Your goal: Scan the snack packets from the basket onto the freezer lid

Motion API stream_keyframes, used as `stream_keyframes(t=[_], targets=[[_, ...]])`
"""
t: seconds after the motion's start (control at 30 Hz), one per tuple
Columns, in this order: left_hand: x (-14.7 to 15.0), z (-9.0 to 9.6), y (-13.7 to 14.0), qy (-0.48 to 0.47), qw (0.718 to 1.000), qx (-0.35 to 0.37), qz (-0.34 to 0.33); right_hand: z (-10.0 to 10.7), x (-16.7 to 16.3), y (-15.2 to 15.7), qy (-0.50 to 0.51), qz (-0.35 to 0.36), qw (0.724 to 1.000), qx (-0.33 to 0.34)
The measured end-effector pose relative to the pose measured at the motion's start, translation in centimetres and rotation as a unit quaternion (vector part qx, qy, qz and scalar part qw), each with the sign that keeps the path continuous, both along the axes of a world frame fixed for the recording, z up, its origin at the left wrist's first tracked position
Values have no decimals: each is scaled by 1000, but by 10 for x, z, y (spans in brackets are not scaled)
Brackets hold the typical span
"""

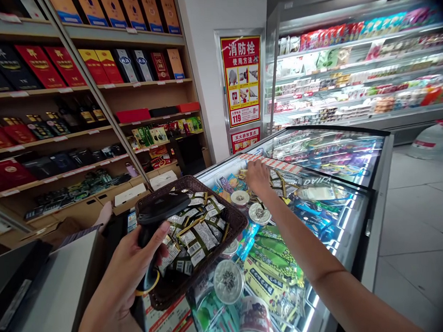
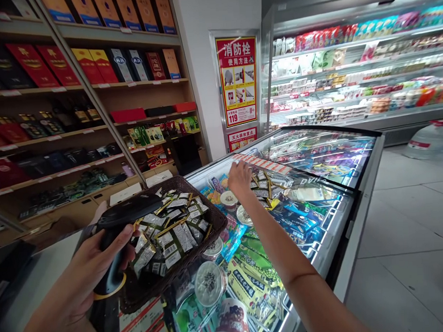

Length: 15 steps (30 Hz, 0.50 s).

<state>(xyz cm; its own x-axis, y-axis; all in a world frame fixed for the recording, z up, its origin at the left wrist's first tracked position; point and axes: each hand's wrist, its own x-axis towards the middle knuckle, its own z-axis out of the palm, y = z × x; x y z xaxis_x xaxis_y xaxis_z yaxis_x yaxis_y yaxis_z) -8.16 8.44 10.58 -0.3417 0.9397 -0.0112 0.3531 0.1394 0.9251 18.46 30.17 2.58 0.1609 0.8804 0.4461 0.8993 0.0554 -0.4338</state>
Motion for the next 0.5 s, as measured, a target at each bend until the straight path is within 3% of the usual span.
stream_keyframes(t=[0.07,0.1,0.17,0.23,0.33,0.5], targets=[[0,0,0,2,1000,-5,-2,4,-23,-14,-4,134,989,-55],[0,0,0,3,1000,-6,-4,4,-37,-23,2,221,971,-88],[1,0,0,5,1000,-7,-10,1,-64,-40,18,394,911,-118],[2,1,-1,6,1000,-7,-12,-5,-86,-56,19,498,859,-117],[4,2,-2,11,1000,-4,-10,-14,-106,-72,-22,549,826,-122],[8,6,-3,5,1000,-8,-18,-15,-107,-73,-8,534,839,-103]])
